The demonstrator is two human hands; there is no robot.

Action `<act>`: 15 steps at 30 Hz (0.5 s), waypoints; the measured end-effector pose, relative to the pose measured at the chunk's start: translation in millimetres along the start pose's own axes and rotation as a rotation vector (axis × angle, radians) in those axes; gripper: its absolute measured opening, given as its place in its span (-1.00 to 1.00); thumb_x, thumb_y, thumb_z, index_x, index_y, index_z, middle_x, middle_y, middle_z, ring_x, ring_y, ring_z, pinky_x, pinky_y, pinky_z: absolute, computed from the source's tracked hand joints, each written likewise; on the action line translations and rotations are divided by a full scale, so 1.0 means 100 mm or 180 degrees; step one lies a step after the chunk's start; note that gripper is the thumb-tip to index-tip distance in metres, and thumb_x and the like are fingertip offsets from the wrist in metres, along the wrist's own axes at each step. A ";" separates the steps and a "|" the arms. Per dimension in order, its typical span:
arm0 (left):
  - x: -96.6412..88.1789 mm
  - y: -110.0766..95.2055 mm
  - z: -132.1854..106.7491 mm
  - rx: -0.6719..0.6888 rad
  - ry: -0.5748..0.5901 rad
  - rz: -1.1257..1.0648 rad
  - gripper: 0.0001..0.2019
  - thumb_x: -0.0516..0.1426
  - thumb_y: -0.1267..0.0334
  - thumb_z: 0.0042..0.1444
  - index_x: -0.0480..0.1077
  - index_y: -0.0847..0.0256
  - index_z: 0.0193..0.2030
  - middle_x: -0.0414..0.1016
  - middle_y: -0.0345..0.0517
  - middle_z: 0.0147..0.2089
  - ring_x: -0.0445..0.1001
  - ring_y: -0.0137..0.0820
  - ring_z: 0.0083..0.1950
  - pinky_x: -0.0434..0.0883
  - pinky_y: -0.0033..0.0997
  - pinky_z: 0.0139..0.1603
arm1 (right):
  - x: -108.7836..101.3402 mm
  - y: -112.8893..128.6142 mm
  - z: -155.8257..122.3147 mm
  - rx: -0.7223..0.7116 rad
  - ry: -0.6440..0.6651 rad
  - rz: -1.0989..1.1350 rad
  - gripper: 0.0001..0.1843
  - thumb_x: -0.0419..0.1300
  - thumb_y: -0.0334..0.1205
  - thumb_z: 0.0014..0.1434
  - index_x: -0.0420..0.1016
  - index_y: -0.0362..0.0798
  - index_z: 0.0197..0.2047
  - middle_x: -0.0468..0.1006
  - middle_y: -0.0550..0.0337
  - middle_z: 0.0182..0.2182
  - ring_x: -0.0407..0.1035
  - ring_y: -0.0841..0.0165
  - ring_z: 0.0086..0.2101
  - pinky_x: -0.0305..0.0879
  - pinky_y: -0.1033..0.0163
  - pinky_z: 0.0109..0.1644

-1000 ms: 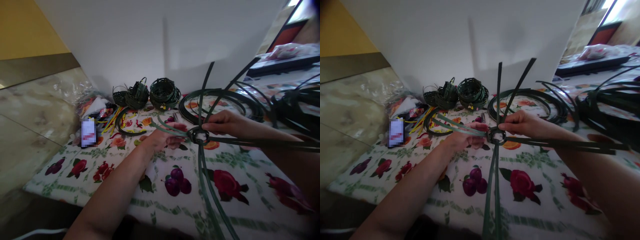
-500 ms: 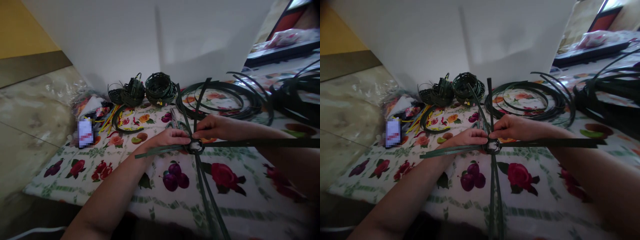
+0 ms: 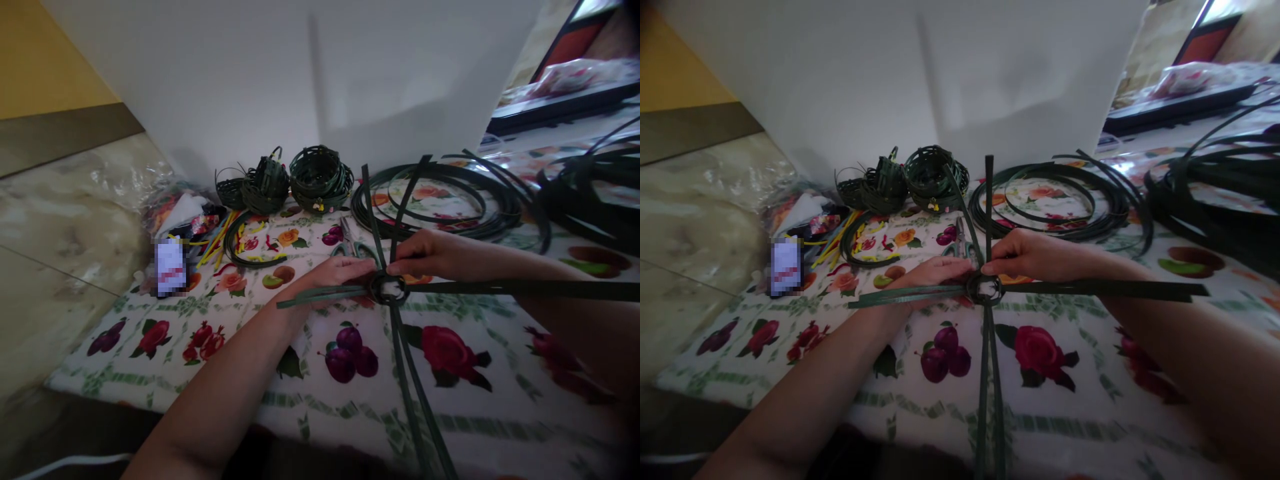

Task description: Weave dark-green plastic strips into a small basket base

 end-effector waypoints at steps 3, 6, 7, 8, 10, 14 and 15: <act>-0.03 0.01 0.03 -0.0049 -0.0008 -0.0384 -0.85 0.29 0.21 0.22 0.55 0.26 -0.25 0.62 -0.06 -0.30 0.60 -0.35 -0.31 0.61 -0.25 -0.15 | -0.07 0.03 -0.02 0.0011 -0.0256 -0.0009 -0.31 0.24 0.42 0.20 0.33 -0.03 -0.57 0.20 0.30 -0.59 0.06 0.45 -0.53 0.00 0.27 -0.46; -0.08 0.02 0.07 -0.0011 0.0009 -0.0712 -0.86 0.28 0.35 0.12 0.54 0.27 -0.16 0.65 -0.01 -0.24 0.65 -0.29 -0.26 0.60 -0.16 -0.04 | -0.16 0.05 -0.05 0.0049 -0.0592 -0.0022 -0.28 0.23 0.46 0.18 0.34 -0.03 -0.59 0.20 0.29 -0.61 0.05 0.45 -0.55 -0.01 0.27 -0.48; -0.09 0.03 0.07 0.0028 0.0012 -0.0789 -0.80 0.28 0.41 0.06 0.53 0.26 -0.14 0.66 -0.02 -0.23 0.66 -0.28 -0.25 0.59 -0.15 0.00 | -0.19 0.06 -0.06 0.0045 -0.0682 -0.0038 -0.27 0.23 0.48 0.16 0.34 -0.03 -0.60 0.19 0.29 -0.62 0.04 0.46 -0.55 -0.03 0.27 -0.49; -0.08 0.03 0.07 0.0066 0.0045 -0.0834 -0.73 0.28 0.47 -0.02 0.52 0.25 -0.13 0.66 -0.05 -0.24 0.66 -0.29 -0.25 0.58 -0.16 0.02 | -0.21 0.06 -0.06 0.0033 -0.0765 -0.0051 -0.26 0.23 0.50 0.15 0.34 -0.03 -0.61 0.19 0.29 -0.63 0.04 0.46 -0.56 -0.04 0.27 -0.50; -0.01 0.02 0.05 0.0116 0.0240 -0.0848 -0.59 0.26 0.55 -0.17 0.53 0.23 -0.11 0.67 -0.09 -0.23 0.67 -0.29 -0.21 0.56 -0.20 0.05 | -0.24 0.06 -0.07 0.0024 -0.0911 -0.0058 -0.25 0.24 0.53 0.13 0.36 -0.03 -0.60 0.20 0.28 -0.63 0.05 0.46 -0.56 -0.04 0.27 -0.50; 0.19 -0.02 0.00 0.0314 0.0425 -0.0713 -0.57 0.36 0.45 -0.20 0.55 0.27 -0.08 0.68 0.01 -0.14 0.67 -0.21 -0.10 0.54 -0.20 0.03 | -0.28 0.09 -0.08 -0.0021 -0.1121 -0.0133 -0.22 0.22 0.57 0.11 0.39 -0.04 -0.60 0.19 0.29 -0.64 0.04 0.46 -0.56 -0.01 0.27 -0.50; 0.20 -0.04 0.00 0.0451 0.0269 -0.0704 -0.59 0.41 0.38 -0.18 0.54 0.27 -0.11 0.67 -0.01 -0.16 0.67 -0.23 -0.13 0.54 -0.21 0.00 | -0.27 0.10 -0.08 -0.0026 -0.1118 -0.0145 -0.21 0.22 0.58 0.11 0.39 -0.04 -0.60 0.19 0.29 -0.64 0.04 0.46 -0.56 -0.01 0.28 -0.50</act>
Point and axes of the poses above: each hand's wrist, its own z-axis towards the middle knuckle, its own x-axis out of the palm, y = z × x, the point moved 7 cm from there along z, towards the middle knuckle
